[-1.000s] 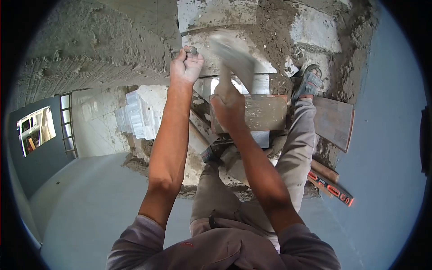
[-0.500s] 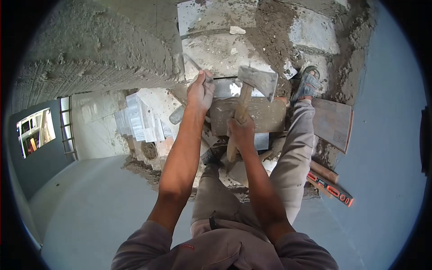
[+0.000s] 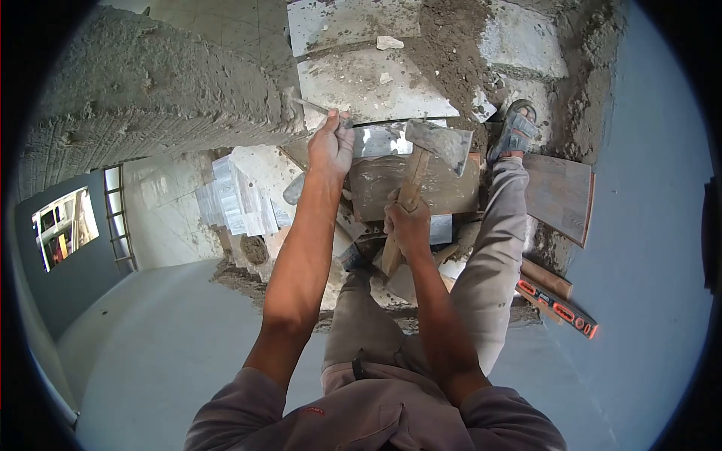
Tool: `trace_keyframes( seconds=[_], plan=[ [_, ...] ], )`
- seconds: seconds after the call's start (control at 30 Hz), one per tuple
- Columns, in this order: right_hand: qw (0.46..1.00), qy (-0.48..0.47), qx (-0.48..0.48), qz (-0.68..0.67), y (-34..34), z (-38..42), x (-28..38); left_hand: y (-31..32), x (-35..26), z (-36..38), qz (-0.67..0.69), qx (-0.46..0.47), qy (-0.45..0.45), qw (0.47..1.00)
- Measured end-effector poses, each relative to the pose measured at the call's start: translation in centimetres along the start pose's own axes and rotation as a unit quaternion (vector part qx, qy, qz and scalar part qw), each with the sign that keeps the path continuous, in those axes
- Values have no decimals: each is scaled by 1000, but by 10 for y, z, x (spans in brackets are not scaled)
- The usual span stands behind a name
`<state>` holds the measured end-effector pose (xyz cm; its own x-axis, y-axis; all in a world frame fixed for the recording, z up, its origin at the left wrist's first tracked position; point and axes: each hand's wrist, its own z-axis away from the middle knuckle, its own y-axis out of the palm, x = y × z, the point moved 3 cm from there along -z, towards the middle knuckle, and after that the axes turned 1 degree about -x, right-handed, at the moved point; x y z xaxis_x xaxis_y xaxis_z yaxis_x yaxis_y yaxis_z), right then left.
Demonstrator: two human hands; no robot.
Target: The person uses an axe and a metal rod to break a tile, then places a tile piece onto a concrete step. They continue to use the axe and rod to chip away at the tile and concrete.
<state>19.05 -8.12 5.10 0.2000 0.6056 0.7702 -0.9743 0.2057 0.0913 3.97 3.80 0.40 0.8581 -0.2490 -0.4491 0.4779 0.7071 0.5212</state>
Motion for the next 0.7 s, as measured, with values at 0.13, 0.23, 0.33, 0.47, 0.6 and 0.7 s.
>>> trace_keyframes(
  seconds=[0.13,0.23,0.33,0.47,0.6,0.7],
  plan=[
    [1000,18,-12,-15,-8,-6,6,6,6,9,-58,-1,2,998],
    [1000,11,-20,-21,-11,-7,8,3,8,5,-52,-5,10,999],
    [999,14,-19,-24,-12,-5,12,0,9,0,-62,-2,13,998],
    [999,30,-9,-38,-18,-8,5,6,10,-5,-78,-32,5,996],
    [994,-66,-61,-68,-24,-14,26,21,12,-20,-69,-70,-6,995],
    [956,-136,-100,-241,-18,-24,52,32,12,-35,-72,-64,-27,995]
  ],
)
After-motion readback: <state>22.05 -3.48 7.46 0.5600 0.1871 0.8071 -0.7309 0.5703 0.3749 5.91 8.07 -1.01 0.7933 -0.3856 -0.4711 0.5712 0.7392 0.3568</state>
